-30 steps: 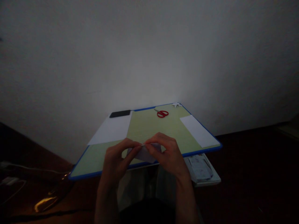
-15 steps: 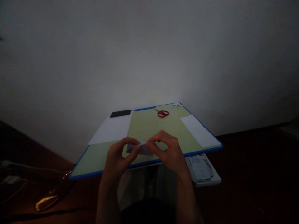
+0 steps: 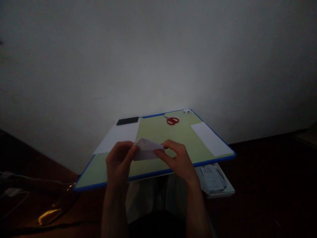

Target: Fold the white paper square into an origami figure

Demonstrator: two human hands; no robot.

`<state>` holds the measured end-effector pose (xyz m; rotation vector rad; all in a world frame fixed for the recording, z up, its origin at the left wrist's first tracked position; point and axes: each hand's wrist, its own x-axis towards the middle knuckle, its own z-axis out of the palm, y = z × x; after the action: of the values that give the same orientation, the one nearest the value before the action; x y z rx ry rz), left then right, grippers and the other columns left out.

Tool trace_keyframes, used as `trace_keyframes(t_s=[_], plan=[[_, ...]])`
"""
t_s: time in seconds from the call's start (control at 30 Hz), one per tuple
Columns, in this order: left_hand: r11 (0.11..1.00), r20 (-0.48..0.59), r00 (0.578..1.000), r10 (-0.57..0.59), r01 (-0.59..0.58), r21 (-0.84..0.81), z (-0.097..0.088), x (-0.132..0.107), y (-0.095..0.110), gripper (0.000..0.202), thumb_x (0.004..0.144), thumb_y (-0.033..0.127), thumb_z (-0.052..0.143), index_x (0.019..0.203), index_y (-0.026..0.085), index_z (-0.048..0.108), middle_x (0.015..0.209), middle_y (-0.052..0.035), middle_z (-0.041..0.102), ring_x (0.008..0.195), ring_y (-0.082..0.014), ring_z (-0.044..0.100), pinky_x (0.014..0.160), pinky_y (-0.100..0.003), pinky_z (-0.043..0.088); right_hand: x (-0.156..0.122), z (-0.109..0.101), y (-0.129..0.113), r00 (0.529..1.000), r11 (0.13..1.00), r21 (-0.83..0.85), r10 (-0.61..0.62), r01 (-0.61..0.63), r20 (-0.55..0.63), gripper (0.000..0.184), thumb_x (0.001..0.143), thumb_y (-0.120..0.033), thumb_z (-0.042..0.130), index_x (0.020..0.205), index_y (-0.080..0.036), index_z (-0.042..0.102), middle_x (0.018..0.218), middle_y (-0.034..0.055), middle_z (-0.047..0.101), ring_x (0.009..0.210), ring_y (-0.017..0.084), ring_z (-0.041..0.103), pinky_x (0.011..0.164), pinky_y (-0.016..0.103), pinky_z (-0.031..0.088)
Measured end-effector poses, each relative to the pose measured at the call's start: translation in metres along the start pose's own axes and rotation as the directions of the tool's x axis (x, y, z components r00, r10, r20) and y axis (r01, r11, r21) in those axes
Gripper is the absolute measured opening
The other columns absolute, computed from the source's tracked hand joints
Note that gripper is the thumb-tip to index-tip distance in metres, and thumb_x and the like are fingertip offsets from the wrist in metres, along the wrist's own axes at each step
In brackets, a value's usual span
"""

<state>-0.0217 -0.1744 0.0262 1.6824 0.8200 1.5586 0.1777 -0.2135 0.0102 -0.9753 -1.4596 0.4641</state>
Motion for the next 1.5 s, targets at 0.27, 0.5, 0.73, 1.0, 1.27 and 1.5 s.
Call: trace_keyframes(t_s=[0.27, 0.5, 0.73, 1.0, 1.27, 1.5], plan=[[0.996, 0.177, 0.980, -0.091, 0.093, -0.004, -0.002, -0.001, 0.000, 0.024, 0.086, 0.034, 0.083, 0.105, 0.021, 0.075, 0.092, -0.0054, 0.079, 0.083, -0.0186, 0.073, 0.071, -0.028, 0.057, -0.001, -0.002, -0.003, 0.999, 1.000, -0.007, -0.025, 0.025, 0.027, 0.017, 0.093, -0.031, 0.075, 0.080, -0.023, 0.069, 0.076, -0.0020, 0.065, 0.074, 0.017, 0.059, 0.072, 0.030, 0.045], [0.989, 0.074, 0.989, -0.124, 0.130, -0.073, 0.001, 0.000, 0.002, 0.022, 0.085, 0.037, 0.084, 0.085, 0.019, 0.072, 0.080, -0.0018, 0.075, 0.072, -0.0155, 0.069, 0.063, -0.023, 0.053, -0.005, -0.007, 0.004, 0.998, 0.999, 0.000, -0.052, 0.052, 0.036, 0.017, 0.083, -0.033, 0.086, 0.085, -0.025, 0.071, 0.087, 0.0000, 0.069, 0.089, 0.022, 0.063, 0.087, 0.037, 0.047], [0.968, 0.031, 0.987, -0.155, 0.158, -0.193, -0.004, 0.000, -0.005, 0.027, 0.081, 0.032, 0.088, 0.081, 0.018, 0.065, 0.064, 0.0047, 0.064, 0.056, -0.0088, 0.059, 0.052, -0.017, 0.047, -0.004, -0.012, 0.021, 0.996, 0.931, 0.364, 0.058, -0.029, -0.070, 0.016, 0.083, -0.028, 0.086, 0.084, -0.024, 0.071, 0.082, -0.0016, 0.065, 0.082, 0.018, 0.061, 0.077, 0.031, 0.049], [0.969, 0.178, 0.965, -0.194, 0.217, -0.120, 0.003, -0.001, -0.002, 0.031, 0.080, 0.029, 0.089, 0.083, 0.019, 0.059, 0.072, 0.0036, 0.066, 0.060, -0.0097, 0.061, 0.048, -0.016, 0.049, 0.001, 0.001, 0.015, 0.945, 0.876, 0.474, 0.226, -0.091, -0.236, 0.029, 0.084, -0.029, 0.086, 0.109, -0.027, 0.071, 0.097, -0.0002, 0.075, 0.088, 0.017, 0.069, 0.079, 0.027, 0.054], [0.963, 0.250, 0.942, -0.222, 0.252, -0.093, 0.001, -0.002, -0.006, 0.032, 0.087, 0.033, 0.082, 0.083, 0.020, 0.053, 0.071, 0.0044, 0.063, 0.057, -0.0101, 0.061, 0.048, -0.019, 0.052, -0.003, -0.002, 0.004, 0.965, 0.881, 0.438, 0.242, -0.177, -0.097, 0.048, 0.068, -0.025, 0.096, 0.101, -0.026, 0.061, 0.084, -0.0044, 0.070, 0.070, 0.015, 0.066, 0.062, 0.025, 0.054], [0.939, 0.354, 0.893, -0.276, 0.330, -0.100, 0.003, -0.004, 0.000, 0.049, 0.087, 0.035, 0.081, 0.122, 0.026, 0.049, 0.079, 0.0043, 0.072, 0.059, -0.0117, 0.062, 0.050, -0.019, 0.051, -0.003, -0.001, 0.001, 0.942, 0.955, 0.251, 0.224, -0.160, -0.252, 0.041, 0.071, -0.032, 0.094, 0.091, -0.026, 0.059, 0.076, -0.0049, 0.068, 0.066, 0.016, 0.065, 0.058, 0.026, 0.054]])
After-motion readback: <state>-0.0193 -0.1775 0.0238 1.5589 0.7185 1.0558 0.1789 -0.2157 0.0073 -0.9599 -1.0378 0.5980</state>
